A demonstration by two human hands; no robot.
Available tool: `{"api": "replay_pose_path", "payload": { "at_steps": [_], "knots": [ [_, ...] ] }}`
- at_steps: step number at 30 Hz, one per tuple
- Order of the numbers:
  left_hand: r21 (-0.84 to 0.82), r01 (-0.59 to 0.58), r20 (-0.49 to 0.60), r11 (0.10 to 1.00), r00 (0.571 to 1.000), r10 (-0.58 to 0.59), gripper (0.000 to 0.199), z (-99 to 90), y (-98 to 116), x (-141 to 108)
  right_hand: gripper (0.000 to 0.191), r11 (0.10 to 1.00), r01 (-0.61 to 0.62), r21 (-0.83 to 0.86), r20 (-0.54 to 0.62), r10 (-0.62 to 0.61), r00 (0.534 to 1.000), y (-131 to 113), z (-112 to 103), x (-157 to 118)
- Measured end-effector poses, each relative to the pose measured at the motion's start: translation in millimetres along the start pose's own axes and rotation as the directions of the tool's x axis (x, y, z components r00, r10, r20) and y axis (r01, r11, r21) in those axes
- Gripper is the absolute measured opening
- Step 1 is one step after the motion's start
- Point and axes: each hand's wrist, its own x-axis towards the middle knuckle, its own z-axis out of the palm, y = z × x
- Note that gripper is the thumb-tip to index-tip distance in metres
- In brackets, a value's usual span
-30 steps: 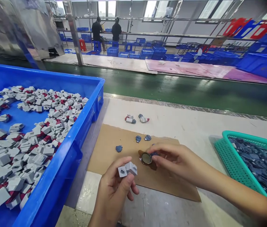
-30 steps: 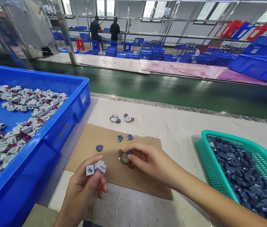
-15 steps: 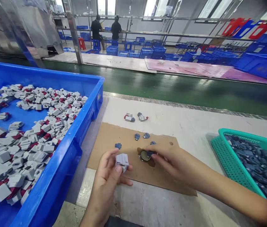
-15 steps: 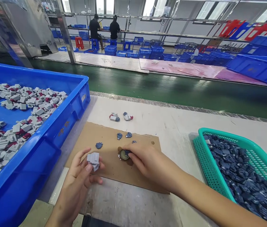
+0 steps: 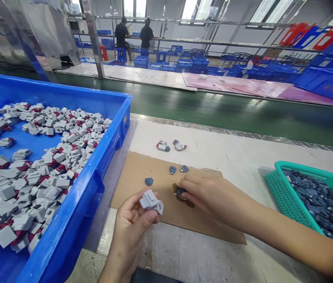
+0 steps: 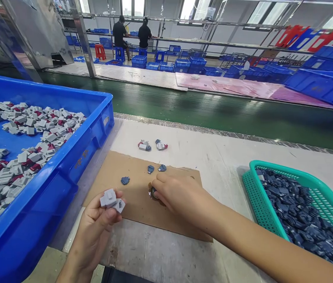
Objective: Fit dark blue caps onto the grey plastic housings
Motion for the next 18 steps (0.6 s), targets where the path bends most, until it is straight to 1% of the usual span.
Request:
{"api": "replay_pose_path", "payload": {
  "at_steps": [5,8,10,11,14,16,18],
  "knots": [
    [0.027,0.016,0.03,0.999,0.999,-0.017,0.035,-2.2,-1.3,2.4,0.012,0.999,0.04,-0.034,-0.038,-0.041,0.998,-0.8,-0.1,1.4],
    [0.022,0.002,0.018,1.0,1.0,-0.002,0.034,-2.1,-1.0,1.6,0.017,1.0,0.011,-0.027,-0.066,-0.012,0.998,-0.1,1.9,0.8],
    [0.02,0.013,0.015,1.0,1.0,-0.013,0.035,-1.5,-0.1,0.7,0.017,0.999,-0.013,0.032,-0.117,0.016,0.993,2.4,4.8,-1.5],
    [0.019,0.017,0.01,1.0,1.0,-0.017,0.035,-1.1,0.4,0.2,0.016,0.997,-0.015,0.08,-0.16,0.028,0.987,4.2,6.6,-3.5],
    [0.021,0.015,-0.008,1.0,1.0,-0.015,0.034,-0.6,1.5,-0.5,0.019,0.981,0.013,0.192,-0.287,0.043,0.957,10.4,12.2,-11.5],
    [0.028,0.02,0.01,0.999,1.0,-0.02,0.034,-1.1,1.5,0.0,0.021,0.977,0.03,0.209,-0.308,0.037,0.951,13.7,15.1,-16.4],
    [0.034,0.032,0.046,0.999,0.998,-0.034,0.035,-2.0,1.0,1.0,0.02,0.977,0.03,0.212,-0.283,0.032,0.959,15.5,16.9,-19.4]
  ]
}}
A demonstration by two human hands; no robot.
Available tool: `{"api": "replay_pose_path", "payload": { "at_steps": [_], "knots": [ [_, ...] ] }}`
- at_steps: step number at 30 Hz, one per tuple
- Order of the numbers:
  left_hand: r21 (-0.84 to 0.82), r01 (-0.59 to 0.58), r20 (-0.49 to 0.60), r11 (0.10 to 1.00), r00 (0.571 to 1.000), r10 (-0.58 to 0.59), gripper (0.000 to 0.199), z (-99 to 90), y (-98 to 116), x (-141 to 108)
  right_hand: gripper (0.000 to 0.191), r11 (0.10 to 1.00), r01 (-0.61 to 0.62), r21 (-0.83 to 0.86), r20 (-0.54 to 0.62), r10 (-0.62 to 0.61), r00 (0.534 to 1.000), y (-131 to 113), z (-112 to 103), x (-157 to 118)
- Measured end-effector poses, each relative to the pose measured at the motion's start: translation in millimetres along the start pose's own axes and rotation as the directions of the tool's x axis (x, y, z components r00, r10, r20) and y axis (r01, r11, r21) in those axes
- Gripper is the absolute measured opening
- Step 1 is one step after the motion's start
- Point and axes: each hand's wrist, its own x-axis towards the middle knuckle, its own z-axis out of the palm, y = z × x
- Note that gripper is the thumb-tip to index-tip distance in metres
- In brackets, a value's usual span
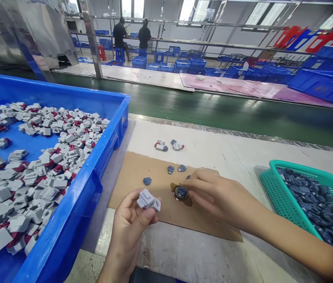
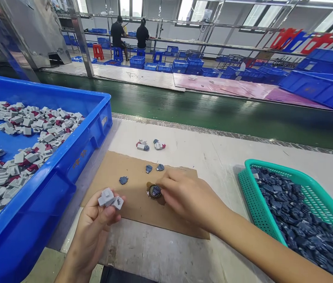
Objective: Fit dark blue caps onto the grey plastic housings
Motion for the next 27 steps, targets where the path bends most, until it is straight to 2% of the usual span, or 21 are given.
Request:
{"api": "replay_pose_path", "payload": {
  "at_steps": [2,7,13,20,24,27],
  "knots": [
    [-0.003,-0.001,0.011,1.0,1.0,0.001,0.036,0.0,-0.6,0.6,0.02,1.0,-0.007,0.012,0.037,0.007,0.999,0.7,0.8,-0.8],
    [-0.022,-0.044,-0.056,0.999,0.998,0.043,0.036,5.8,-0.5,-2.0,0.021,1.0,-0.002,0.014,0.064,0.001,0.998,1.2,3.4,2.7],
    [-0.001,-0.037,-0.057,0.999,0.998,0.037,0.036,9.0,-0.5,-3.8,0.013,0.997,0.005,0.074,0.04,-0.008,0.999,2.5,5.5,5.2],
    [0.002,-0.032,-0.067,0.999,0.997,0.032,0.036,9.7,-0.6,-4.2,0.012,0.991,-0.002,0.13,-0.016,0.004,1.0,4.1,5.6,0.1],
    [0.018,-0.025,-0.066,1.0,0.998,0.026,0.036,9.9,0.1,-4.7,0.013,0.983,-0.106,0.151,-0.026,0.112,0.993,15.3,-7.7,-5.8],
    [0.034,-0.032,-0.071,0.999,0.997,0.035,0.037,9.5,-0.2,-4.9,0.014,0.957,-0.245,0.154,0.103,0.231,0.967,24.3,-15.7,-5.7]
  ]
}}
